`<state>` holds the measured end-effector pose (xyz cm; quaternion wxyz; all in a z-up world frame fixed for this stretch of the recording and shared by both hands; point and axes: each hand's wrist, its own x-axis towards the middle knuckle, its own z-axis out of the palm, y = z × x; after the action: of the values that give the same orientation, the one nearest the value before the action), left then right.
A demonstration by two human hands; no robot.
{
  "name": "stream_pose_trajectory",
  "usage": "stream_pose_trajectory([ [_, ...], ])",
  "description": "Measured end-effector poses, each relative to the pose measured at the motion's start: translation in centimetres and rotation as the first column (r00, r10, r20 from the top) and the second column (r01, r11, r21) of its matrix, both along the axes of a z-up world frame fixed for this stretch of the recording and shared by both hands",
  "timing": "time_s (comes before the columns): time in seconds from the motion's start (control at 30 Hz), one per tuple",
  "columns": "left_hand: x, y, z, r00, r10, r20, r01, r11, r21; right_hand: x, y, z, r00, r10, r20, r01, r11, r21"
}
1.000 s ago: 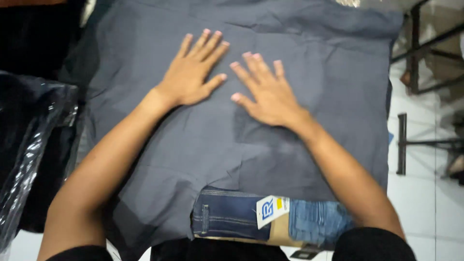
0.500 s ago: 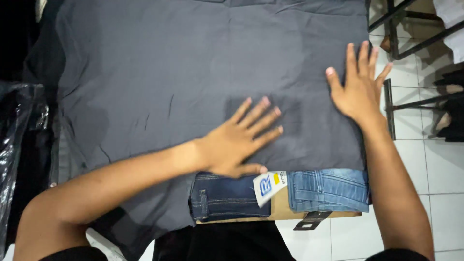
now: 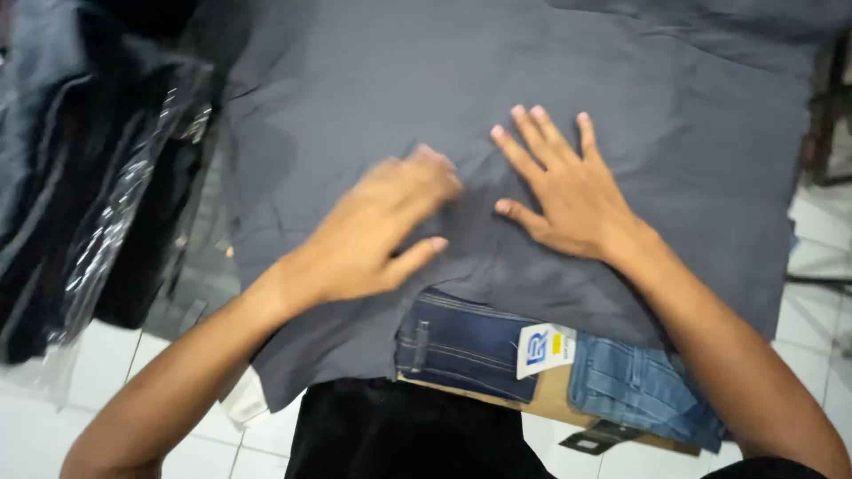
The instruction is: Smoothing and preparing a grey shirt for folding on a retail counter.
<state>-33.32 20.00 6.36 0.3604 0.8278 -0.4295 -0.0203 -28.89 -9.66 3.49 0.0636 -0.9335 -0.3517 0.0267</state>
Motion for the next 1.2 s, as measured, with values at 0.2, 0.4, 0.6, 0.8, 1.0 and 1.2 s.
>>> stream_pose_trajectory([
  [0.2,-5.1,6.7,-2.9,0.859,0.467,0.213,-0.512,0.803,0.306,1.1,7.7,0.0,0.969,0.243,0.038,-0.244,0.968,0.054],
  [0.4,-10.0,7.8,-3.2,0.612,0.755,0.236,-0.787,0.551,0.279,4.5,15.0,-0.2,0.879,0.476,-0.012,-0.475,0.879,0.04],
  [0.6,-13.1,6.9,-2.9,0.54,0.802,0.254,-0.836,0.478,0.268,10.8,19.6,-1.3,0.923,0.377,-0.072,-0.378,0.926,0.005],
  [0.8,-15.4,5.4,-1.5,0.436,0.881,0.183,-0.9,0.423,0.108,4.0,22.4,-1.3,0.851,0.524,-0.027,-0.519,0.849,0.103],
  [1.0,-15.1,5.9,-1.6,0.412,0.908,0.074,-0.909,0.415,-0.042,-2.9,21.5,0.8,0.662,0.74,-0.115,-0.693,0.664,0.28],
  [1.2,-12.9,8.1,-1.7,0.384,0.923,0.026,-0.92,0.384,-0.074,0.2,21.1,1.8,0.752,0.659,-0.012,-0.594,0.685,0.421],
])
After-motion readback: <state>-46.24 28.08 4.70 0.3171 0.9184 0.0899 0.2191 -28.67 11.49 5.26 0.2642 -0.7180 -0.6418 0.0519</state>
